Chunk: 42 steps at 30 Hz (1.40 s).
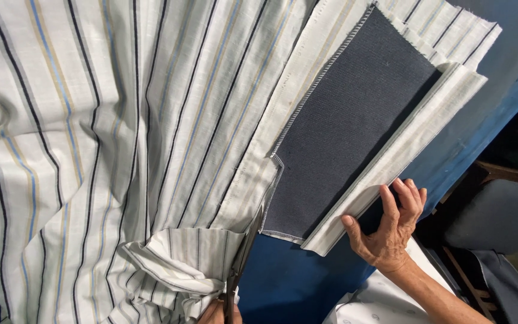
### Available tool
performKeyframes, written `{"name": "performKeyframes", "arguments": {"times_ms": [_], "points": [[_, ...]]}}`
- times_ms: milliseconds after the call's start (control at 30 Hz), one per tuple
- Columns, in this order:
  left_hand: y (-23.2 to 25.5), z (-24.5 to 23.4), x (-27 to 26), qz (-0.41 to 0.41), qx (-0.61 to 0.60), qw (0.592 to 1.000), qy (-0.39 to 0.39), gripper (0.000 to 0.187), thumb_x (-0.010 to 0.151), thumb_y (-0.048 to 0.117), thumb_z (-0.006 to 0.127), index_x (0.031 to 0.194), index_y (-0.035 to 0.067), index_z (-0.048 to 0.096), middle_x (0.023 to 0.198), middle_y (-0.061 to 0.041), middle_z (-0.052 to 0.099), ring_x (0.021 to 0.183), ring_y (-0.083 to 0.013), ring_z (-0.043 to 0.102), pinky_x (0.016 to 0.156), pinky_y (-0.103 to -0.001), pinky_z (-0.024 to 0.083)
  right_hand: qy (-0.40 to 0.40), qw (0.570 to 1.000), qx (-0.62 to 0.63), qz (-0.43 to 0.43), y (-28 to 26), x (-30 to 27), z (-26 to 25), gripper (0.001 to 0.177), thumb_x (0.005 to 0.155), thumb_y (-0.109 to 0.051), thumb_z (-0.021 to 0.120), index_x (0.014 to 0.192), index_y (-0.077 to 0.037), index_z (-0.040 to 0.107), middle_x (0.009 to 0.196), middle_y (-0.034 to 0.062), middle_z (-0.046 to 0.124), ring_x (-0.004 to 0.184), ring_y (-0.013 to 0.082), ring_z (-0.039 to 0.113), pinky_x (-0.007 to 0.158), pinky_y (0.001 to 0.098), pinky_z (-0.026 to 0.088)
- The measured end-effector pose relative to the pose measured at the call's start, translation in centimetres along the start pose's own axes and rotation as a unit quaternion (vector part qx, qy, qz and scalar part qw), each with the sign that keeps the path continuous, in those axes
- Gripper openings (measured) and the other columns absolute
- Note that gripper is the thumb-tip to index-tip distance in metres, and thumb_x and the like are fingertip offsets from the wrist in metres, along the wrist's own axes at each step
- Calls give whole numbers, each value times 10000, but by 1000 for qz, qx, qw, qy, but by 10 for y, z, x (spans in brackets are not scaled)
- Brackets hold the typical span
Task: The person lays a striped fabric on a blue worktable, places a dark fabric piece on it, and uses a ruler and iron to press the area. Then the person uses shears to cut the striped fabric around the dark piece, trimming the edges.
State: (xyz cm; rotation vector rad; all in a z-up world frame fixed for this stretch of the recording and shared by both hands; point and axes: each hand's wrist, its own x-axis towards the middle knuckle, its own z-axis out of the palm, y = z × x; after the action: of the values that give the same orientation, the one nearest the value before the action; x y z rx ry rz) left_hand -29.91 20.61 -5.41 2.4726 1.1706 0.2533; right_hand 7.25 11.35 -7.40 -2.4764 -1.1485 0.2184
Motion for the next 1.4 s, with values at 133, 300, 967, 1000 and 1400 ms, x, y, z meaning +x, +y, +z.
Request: {"name": "performKeyframes", "arguments": {"times_ms": [133,300,967,1000,1400], "points": [[-9,-4,-55,-184,22,958,-217,277,630,247,699,868,136,786,803,-33,777,807,-200,751,824,-323,596,-7,1000,8,8,1,-2,-1,753,981,-562,603,1470,-13,444,1481,231,390,1503,407,316,1308,623,168],[7,-30,25,170,34,951,-255,145,851,-56,628,778,67,601,683,-175,603,627,-277,676,664,-373,633,-3,1000,5,4,3,-3,0,768,974,-567,612,1468,-3,448,1487,223,398,1508,394,319,1311,609,172],[2,-20,35,282,63,923,-253,97,844,-80,688,781,-6,700,732,-194,696,651,-237,706,766,-334,645,-17,999,19,21,6,-4,-2,776,947,-578,631,1450,-15,451,1474,203,396,1505,382,317,1324,587,144],[2,-21,35,271,49,919,-283,28,851,-72,697,849,-47,710,751,-230,686,676,-284,715,782,-366,649,-17,999,22,21,5,-3,-2,777,946,-572,636,1453,-12,452,1474,207,399,1506,388,319,1324,590,145],[25,-10,55,194,42,961,-191,433,779,-156,624,485,130,487,505,-79,554,469,-191,605,569,-289,592,70,994,86,9,3,15,-13,604,996,-454,610,1460,-110,436,1450,182,360,1482,365,311,1315,594,240]]}}
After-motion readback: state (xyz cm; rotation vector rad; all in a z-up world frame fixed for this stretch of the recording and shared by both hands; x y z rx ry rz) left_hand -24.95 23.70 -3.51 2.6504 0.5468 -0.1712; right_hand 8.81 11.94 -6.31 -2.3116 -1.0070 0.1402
